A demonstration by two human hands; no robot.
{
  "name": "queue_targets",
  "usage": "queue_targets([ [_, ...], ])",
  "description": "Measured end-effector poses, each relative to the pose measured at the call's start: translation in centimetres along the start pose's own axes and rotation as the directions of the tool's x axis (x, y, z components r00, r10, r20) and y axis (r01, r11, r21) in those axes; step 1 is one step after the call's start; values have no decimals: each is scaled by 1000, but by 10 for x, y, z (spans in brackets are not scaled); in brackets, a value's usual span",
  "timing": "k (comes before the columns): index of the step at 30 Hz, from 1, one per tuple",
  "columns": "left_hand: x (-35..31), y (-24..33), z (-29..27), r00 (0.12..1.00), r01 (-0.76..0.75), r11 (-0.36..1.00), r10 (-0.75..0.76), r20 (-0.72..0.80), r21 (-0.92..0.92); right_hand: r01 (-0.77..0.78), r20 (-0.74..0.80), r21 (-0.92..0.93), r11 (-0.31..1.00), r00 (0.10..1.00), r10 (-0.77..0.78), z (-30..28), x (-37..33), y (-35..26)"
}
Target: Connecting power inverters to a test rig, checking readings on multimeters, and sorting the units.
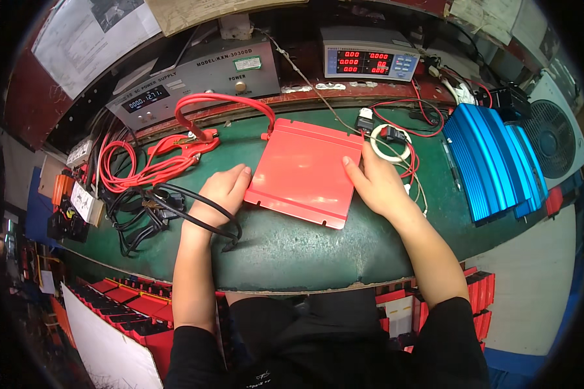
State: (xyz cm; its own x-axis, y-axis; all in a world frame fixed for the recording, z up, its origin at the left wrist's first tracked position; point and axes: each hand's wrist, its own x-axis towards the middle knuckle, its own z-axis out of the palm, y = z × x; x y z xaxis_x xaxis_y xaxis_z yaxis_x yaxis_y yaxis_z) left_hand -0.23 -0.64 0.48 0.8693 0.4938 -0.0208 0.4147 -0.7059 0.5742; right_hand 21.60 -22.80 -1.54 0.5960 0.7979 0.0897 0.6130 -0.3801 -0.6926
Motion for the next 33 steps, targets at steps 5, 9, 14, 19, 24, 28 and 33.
queue_targets([
  [5,1,-1,2,1000,-7,1000,7,-8,15,9,-9,-4,1000,1000,-9,0,0,1],
  [9,0,1,0,1000,-1,1000,1,-13,26,34,-25,10,999,999,-33,1,-1,0],
  [14,-1,1,1,1000,13,999,-14,-26,-35,21,-24,-5,1000,999,-21,0,-1,-1],
  [19,-1,1,1,1000,4,1000,-5,-29,-22,32,-38,-9,999,999,-32,2,0,3],
  [24,-2,2,0,999,10,1000,-11,-33,-23,21,-24,3,1000,999,-21,1,0,0],
  [28,-2,3,0,999,-1,1000,1,-36,-1,27,-45,-4,1000,999,-28,1,-1,-2],
  [33,-3,6,-1,999,26,999,-24,-40,38,16,-40,18,1000,999,-15,3,0,0],
])
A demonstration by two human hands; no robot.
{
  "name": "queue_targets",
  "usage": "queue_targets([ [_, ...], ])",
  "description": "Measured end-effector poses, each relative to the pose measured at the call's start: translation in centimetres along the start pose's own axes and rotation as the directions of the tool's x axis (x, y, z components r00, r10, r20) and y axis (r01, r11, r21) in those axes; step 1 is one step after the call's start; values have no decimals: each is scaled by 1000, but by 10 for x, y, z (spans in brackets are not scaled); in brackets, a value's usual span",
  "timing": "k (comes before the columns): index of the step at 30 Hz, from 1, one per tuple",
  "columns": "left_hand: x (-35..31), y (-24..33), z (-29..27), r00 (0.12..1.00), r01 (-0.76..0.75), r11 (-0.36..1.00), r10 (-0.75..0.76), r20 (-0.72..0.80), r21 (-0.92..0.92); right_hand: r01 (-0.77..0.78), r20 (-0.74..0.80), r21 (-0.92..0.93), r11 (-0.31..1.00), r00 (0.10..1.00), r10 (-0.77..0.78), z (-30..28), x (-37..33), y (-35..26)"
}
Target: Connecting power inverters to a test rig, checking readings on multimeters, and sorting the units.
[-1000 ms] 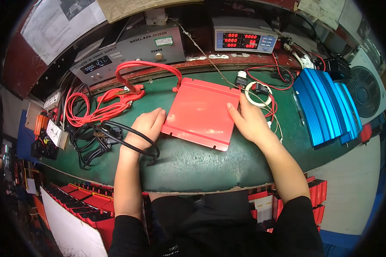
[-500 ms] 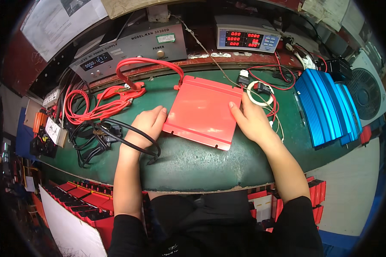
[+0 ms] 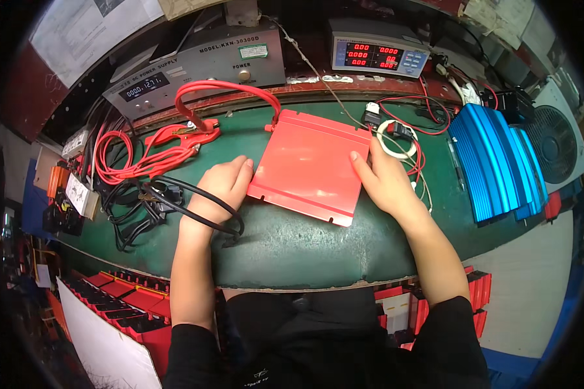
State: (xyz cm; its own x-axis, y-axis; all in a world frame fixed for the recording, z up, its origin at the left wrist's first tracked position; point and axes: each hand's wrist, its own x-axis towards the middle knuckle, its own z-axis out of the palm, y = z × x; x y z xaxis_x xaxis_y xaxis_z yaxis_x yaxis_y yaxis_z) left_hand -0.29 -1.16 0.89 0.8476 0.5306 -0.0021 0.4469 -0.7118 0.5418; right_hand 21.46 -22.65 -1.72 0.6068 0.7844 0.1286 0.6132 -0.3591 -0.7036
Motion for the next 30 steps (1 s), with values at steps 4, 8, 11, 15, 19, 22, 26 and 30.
queue_targets([
  [4,0,0,1,1000,-10,1000,10,-6,7,-33,13,22,999,999,33,-1,0,1],
  [8,0,-2,2,999,-39,998,40,-30,59,-112,77,-48,992,990,116,-4,1,-2],
  [11,2,-6,3,997,-70,997,72,-31,40,-102,70,-60,993,992,106,-3,1,-1],
  [15,2,-6,5,997,-71,997,72,-41,23,-116,71,-26,993,990,118,-2,0,2],
  [19,0,-6,2,997,-66,998,67,-38,19,-88,54,-16,996,995,89,0,-1,3],
  [22,3,-8,3,998,-65,998,65,-12,-17,-100,53,-19,995,994,101,-1,0,3],
  [26,5,-8,2,997,-67,996,69,35,-62,-105,58,-29,994,993,106,-3,0,0],
  [30,6,-11,3,995,-81,985,89,48,-153,-137,81,-26,990,987,139,-5,0,-9],
])
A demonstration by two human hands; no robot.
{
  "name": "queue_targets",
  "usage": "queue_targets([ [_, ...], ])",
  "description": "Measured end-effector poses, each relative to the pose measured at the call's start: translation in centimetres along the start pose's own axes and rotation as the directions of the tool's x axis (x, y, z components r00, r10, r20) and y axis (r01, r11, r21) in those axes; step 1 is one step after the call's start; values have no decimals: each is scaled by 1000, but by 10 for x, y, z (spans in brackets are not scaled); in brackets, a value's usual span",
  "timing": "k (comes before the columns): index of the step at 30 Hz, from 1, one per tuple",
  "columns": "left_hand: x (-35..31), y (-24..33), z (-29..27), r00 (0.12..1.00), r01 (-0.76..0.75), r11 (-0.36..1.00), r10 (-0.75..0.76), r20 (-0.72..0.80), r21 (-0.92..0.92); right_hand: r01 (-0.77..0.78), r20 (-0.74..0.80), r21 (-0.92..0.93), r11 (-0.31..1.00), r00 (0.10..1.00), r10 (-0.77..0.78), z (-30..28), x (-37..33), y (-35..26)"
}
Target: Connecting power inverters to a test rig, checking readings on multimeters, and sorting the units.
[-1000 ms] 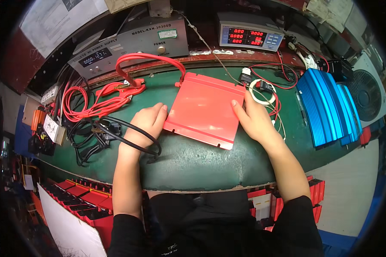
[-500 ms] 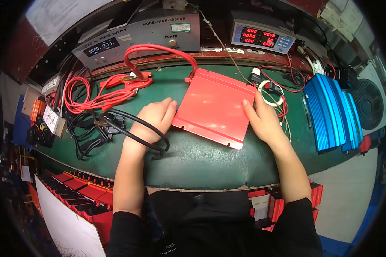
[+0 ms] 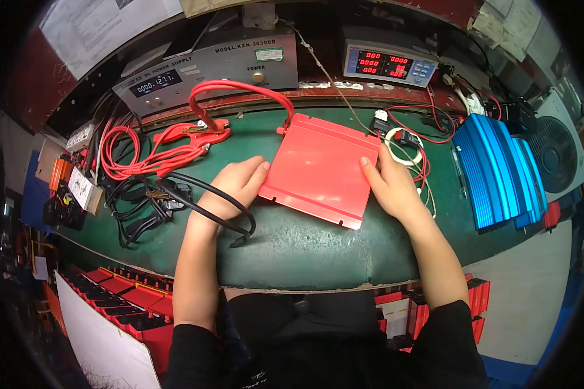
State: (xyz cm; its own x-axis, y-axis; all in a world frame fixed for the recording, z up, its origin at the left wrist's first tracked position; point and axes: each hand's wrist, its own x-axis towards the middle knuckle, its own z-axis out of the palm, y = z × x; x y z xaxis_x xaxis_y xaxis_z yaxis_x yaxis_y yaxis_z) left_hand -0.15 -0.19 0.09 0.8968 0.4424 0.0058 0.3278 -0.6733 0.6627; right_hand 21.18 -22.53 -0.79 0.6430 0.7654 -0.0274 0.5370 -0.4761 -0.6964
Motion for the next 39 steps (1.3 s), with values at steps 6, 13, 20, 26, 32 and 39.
queue_targets([
  [6,-2,-5,-7,994,44,996,-36,105,-79,97,-65,-8,995,993,-97,5,2,15],
  [13,-4,0,-22,873,373,874,-216,437,-312,131,-49,70,989,991,-128,6,-6,-1],
  [20,23,-33,14,980,6,976,-49,-195,-219,210,-49,132,969,978,-205,10,-4,1],
  [26,31,-39,20,955,-76,995,56,-290,-59,207,-22,122,971,978,-206,8,-4,1],
  [32,31,-41,19,966,-52,985,7,-260,-166,245,-37,105,964,969,-243,6,-2,7],
  [39,32,-47,14,949,-138,990,144,-281,44,132,131,-110,985,984,-117,-22,-10,-10],
])
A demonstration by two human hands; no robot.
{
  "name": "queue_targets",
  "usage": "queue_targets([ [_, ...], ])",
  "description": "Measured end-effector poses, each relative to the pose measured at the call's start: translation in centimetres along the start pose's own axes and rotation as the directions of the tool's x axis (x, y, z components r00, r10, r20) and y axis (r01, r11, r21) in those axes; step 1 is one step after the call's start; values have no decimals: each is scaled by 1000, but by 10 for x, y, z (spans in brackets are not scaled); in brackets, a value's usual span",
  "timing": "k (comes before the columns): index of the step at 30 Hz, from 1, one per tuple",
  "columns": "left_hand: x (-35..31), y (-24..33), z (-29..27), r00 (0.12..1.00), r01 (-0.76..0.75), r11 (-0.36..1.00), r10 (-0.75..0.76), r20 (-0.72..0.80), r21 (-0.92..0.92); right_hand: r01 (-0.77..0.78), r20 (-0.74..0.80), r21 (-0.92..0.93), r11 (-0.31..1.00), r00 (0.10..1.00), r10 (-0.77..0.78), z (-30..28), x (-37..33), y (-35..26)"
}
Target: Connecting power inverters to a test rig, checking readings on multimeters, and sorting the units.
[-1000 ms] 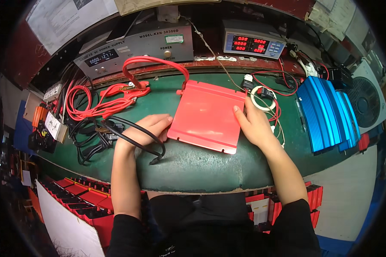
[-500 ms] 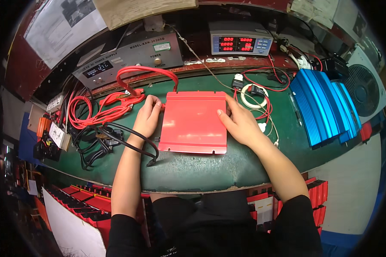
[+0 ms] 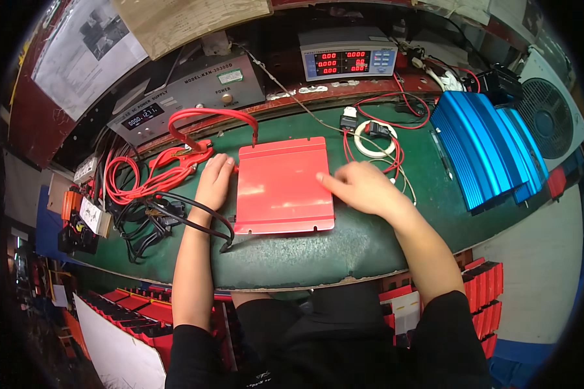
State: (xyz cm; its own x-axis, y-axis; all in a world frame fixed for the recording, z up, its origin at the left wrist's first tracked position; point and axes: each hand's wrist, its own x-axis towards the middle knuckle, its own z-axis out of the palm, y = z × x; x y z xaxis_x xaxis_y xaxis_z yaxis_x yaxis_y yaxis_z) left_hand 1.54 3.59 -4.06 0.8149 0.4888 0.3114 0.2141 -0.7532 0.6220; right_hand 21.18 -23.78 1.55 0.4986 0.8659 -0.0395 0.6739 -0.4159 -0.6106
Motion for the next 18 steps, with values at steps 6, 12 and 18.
queue_targets([
  [6,2,-5,-2,995,-42,995,50,82,-91,-291,562,208,934,817,130,-6,-2,-1],
  [12,0,-6,-6,991,-30,991,46,129,-128,-279,541,201,939,831,131,-6,-4,-3],
  [18,0,-3,-4,994,-5,980,26,102,-201,-311,530,194,930,831,167,-6,-2,2],
])
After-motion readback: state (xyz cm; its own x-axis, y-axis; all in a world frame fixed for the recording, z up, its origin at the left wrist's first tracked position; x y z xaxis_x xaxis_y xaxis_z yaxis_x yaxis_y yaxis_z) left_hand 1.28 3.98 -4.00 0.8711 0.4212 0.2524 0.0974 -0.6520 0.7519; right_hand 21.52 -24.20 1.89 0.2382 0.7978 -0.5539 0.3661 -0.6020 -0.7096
